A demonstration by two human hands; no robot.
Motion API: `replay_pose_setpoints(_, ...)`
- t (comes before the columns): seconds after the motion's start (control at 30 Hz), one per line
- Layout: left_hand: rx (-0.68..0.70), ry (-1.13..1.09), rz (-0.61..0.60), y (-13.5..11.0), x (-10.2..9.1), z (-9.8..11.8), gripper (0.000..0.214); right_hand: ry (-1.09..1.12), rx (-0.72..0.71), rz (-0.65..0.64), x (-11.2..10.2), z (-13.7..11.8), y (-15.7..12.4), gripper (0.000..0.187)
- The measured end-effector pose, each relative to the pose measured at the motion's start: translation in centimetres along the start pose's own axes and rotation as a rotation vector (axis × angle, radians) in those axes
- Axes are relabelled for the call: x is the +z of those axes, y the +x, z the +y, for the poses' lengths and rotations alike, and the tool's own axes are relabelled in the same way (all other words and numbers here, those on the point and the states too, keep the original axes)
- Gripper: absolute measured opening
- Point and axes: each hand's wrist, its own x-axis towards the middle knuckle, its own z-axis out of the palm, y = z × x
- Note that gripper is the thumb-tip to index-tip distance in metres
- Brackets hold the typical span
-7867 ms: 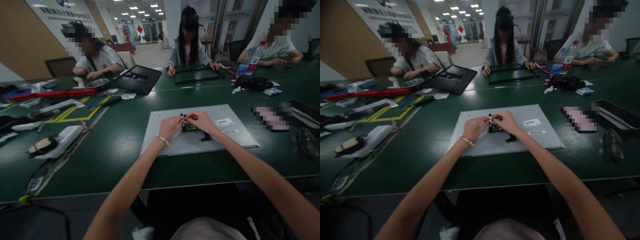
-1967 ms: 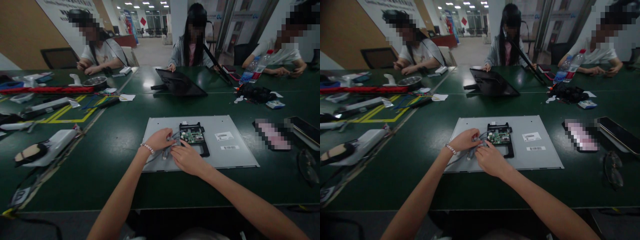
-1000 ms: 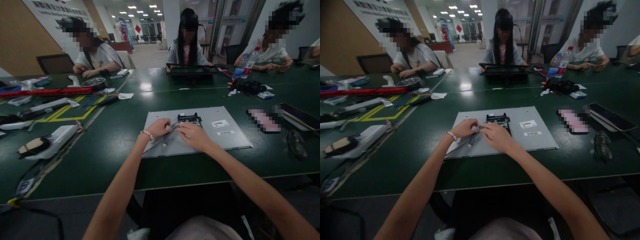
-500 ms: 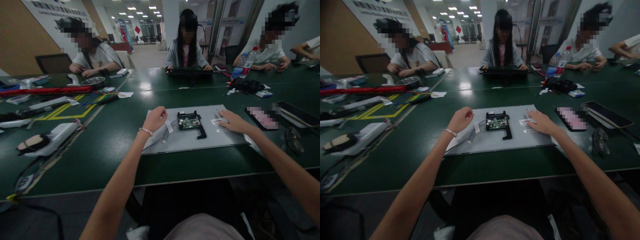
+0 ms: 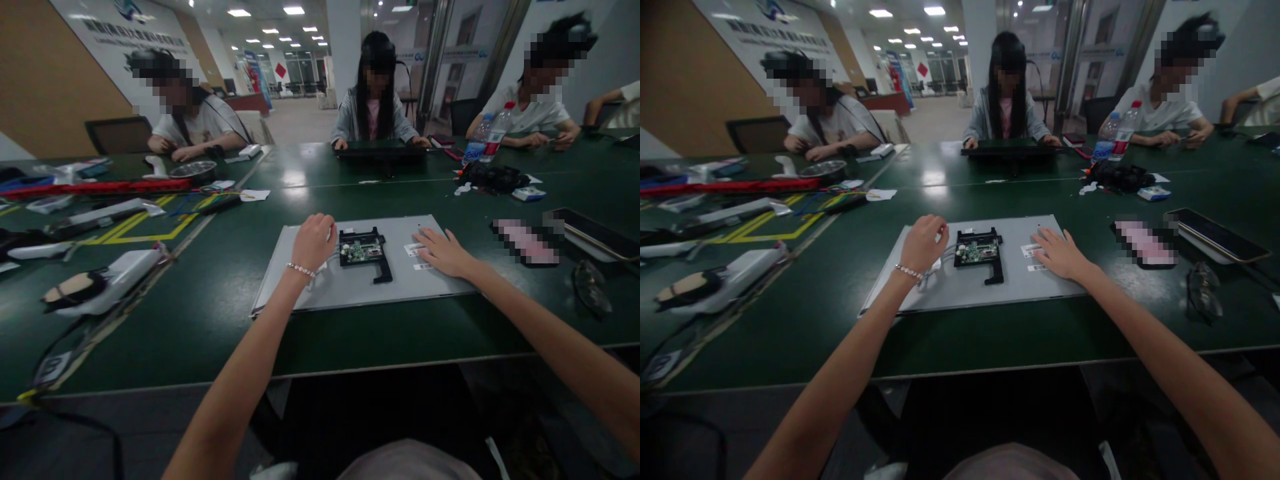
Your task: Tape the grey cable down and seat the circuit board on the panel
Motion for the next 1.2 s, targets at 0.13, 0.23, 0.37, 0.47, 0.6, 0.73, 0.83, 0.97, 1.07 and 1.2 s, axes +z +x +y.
replay_pose_setpoints(0.13,0.095,0.052,-0.045,-0.3,0.0,1.4,0.02,0.044,-0.055,-0.001,0.0,-2.6,1.3,0.061)
replay_pose_setpoints(0.23,0.127,0.061,-0.086,-0.4,0.1,2.0,0.021,0.084,-0.078,0.001,0.1,-4.9,2.5,0.061)
replay_pose_setpoints(0.37,0.135,0.063,-0.141,-0.7,0.4,2.3,0.022,0.121,-0.107,0.044,0.2,-8.4,4.3,0.061)
replay_pose_setpoints(0.47,0.142,0.068,-0.185,-0.9,0.8,2.4,0.021,0.136,-0.12,0.063,0.1,-11.0,5.6,0.06)
replay_pose_setpoints(0.6,0.136,0.076,-0.232,-1.2,1.2,2.6,0.022,0.168,-0.118,0.091,-0.1,-13.7,6.8,0.057)
replay_pose_setpoints(0.73,0.074,0.088,-0.263,-1.3,1.6,2.6,0.021,0.187,-0.103,0.101,0.0,-15.4,7.7,0.056)
replay_pose_setpoints(0.83,0.002,0.098,-0.29,-1.4,1.5,2.3,0.02,0.203,-0.083,0.104,0.1,-16.2,8.2,0.055)
replay_pose_setpoints(0.97,-0.198,0.165,-0.325,-2.1,0.7,1.2,0.035,0.227,-0.087,0.094,-0.1,-16.8,8.5,0.056)
replay_pose_setpoints(1.07,-0.362,0.224,-0.39,-3.2,0.2,-0.2,0.05,0.231,-0.093,0.086,-0.4,-17.0,8.4,0.056)
replay_pose_setpoints(1.2,-0.442,0.229,-0.461,-4.6,0.0,-2.5,0.05,0.243,-0.098,0.081,-0.6,-17.0,8.2,0.057)
